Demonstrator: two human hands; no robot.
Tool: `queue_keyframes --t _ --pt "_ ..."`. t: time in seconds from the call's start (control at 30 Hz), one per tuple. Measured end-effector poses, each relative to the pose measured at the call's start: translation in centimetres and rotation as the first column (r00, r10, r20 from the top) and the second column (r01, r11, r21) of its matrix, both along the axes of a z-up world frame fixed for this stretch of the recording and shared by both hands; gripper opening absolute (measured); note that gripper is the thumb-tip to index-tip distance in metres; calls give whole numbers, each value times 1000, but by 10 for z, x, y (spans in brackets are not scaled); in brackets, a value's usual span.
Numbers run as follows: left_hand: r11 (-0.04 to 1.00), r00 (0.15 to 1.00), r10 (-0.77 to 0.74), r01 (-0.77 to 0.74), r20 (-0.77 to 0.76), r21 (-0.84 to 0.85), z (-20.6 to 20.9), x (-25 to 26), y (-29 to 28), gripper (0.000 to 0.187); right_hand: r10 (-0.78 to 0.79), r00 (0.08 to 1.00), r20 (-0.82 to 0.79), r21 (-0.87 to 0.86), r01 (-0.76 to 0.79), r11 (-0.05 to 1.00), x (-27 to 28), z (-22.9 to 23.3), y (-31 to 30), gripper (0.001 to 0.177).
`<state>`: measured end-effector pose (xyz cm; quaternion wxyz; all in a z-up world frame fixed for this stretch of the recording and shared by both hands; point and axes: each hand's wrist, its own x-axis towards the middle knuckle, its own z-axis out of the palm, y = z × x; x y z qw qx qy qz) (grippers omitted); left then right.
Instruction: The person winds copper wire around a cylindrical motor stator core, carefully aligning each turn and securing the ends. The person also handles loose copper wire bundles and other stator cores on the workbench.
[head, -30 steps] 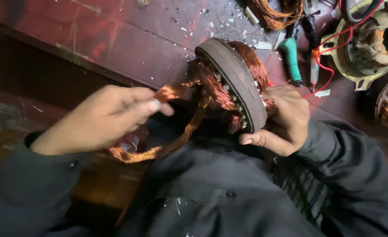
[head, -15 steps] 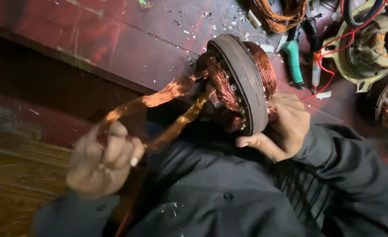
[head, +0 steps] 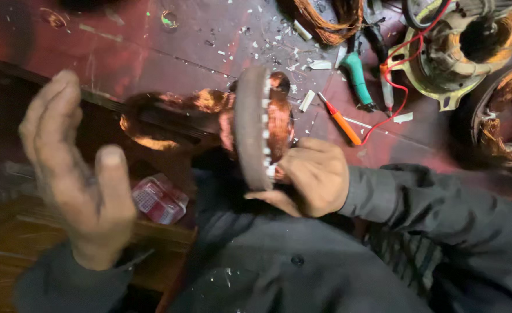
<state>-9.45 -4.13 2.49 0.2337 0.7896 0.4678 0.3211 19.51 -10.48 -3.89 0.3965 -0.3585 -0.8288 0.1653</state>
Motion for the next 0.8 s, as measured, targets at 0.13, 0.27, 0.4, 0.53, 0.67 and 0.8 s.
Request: queue_keyframes --t 0.13,0.27,0.4,0.53,0.67,0.8 --pt "962 956 -271 265 110 65 22 52 8 62 -80 994 72 83 74 994 -11 14 8 57" --pt "934 936 -351 351 -9 70 24 108 33 36 -23 999 43 -22 24 999 6 46 27 60" --pt "940 940 -335 338 59 -52 30 124 46 33 -152 988 28 -71 154 986 40 53 37 37" --pt "921 921 -390 390 -17 10 32 138 49 30 -312 945 93 -146 323 935 45 33 49 26" --pt "913 913 -406 407 -35 18 32 153 47 29 -309 946 104 -347 325 880 48 20 50 44" --pt "901 900 -431 433 -64 31 28 153 49 28 -300 947 113 -416 320 851 48 9 53 34"
